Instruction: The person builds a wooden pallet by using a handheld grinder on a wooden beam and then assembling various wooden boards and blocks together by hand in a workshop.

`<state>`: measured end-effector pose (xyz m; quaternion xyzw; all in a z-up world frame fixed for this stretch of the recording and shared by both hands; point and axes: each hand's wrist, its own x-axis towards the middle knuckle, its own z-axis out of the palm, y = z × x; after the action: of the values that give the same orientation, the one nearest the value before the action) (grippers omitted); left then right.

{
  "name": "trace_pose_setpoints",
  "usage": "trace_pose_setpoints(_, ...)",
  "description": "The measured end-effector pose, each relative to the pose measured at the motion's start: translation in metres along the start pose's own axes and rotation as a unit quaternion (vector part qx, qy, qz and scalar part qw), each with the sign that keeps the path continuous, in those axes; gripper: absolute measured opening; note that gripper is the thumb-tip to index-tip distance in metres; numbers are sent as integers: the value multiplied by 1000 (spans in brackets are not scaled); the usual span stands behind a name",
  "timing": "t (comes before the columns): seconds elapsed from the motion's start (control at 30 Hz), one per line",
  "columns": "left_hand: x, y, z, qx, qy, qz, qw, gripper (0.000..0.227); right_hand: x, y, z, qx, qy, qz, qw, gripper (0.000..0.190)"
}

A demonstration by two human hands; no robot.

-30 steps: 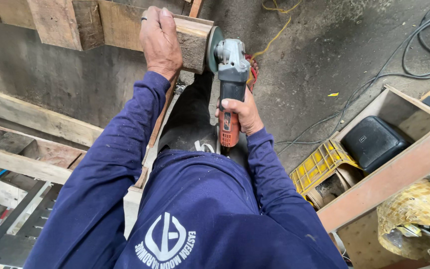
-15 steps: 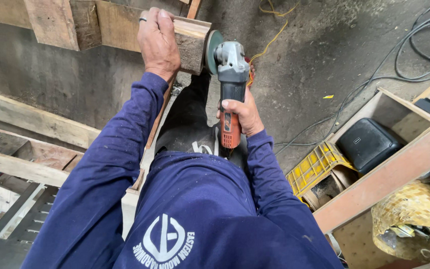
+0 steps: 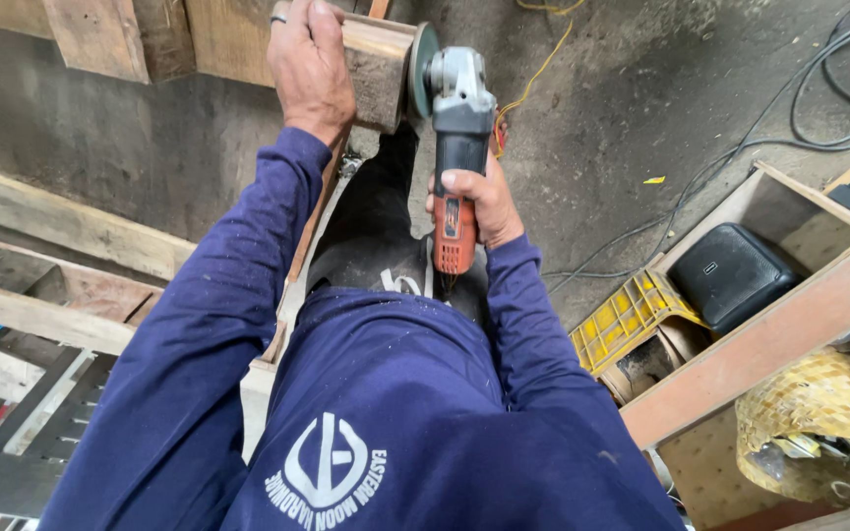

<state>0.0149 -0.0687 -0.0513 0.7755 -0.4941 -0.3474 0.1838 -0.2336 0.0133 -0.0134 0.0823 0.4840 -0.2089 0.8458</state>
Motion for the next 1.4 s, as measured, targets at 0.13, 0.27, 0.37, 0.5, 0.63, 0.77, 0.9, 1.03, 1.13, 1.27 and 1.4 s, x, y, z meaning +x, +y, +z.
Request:
trace_pose_setpoints(0.13,6,7,-1,10,2,4,1000,32,-6,8,-6,9,-18,20,1000,46)
trace_pose_setpoints(0.27,7,5,1,16,9,10,1000,32,-4,9,-15,12,-52,16,998,44)
trace_pose_setpoints(0.37,5,2,1,20,13,0,1000,31,5,0,-15,17,-28,18,999,44)
trace_pose_setpoints(0.5,5,6,1,-4,15,-5,1000,31,-4,-1,-9,-10,-42,13,999,42)
trace_pose_setpoints(0.63,4,7,0,11,23,12,1000,31,-14,8,-6,3,-24,37,999,43)
trace_pose_setpoints(0.77,5,8,0,-7,15,-13,1000,30,-3,6,-9,2,-29,18,999,43)
trace_pose_setpoints(0.9,6,9,1,-3,19,-4,1000,29,-16,16,-8,1,-15,36,999,48)
trace_pose_setpoints(1.03,3,8,1,4,34,21,999,29,-23,24,-3,-13,8,27,1000,50)
trace_pose_setpoints(1.13,3,9,2,-40,27,-49,998,31,-19,26,1,0,17,4,1000,53)
trace_pose_setpoints(1.27,2,8,2,-24,30,-10,999,30,-28,38,6,-18,0,-19,1000,56)
trace_pose_setpoints(1.4,1,-6,9,2,39,-30,999,32,-26,40,8,-22,32,-21,999,60)
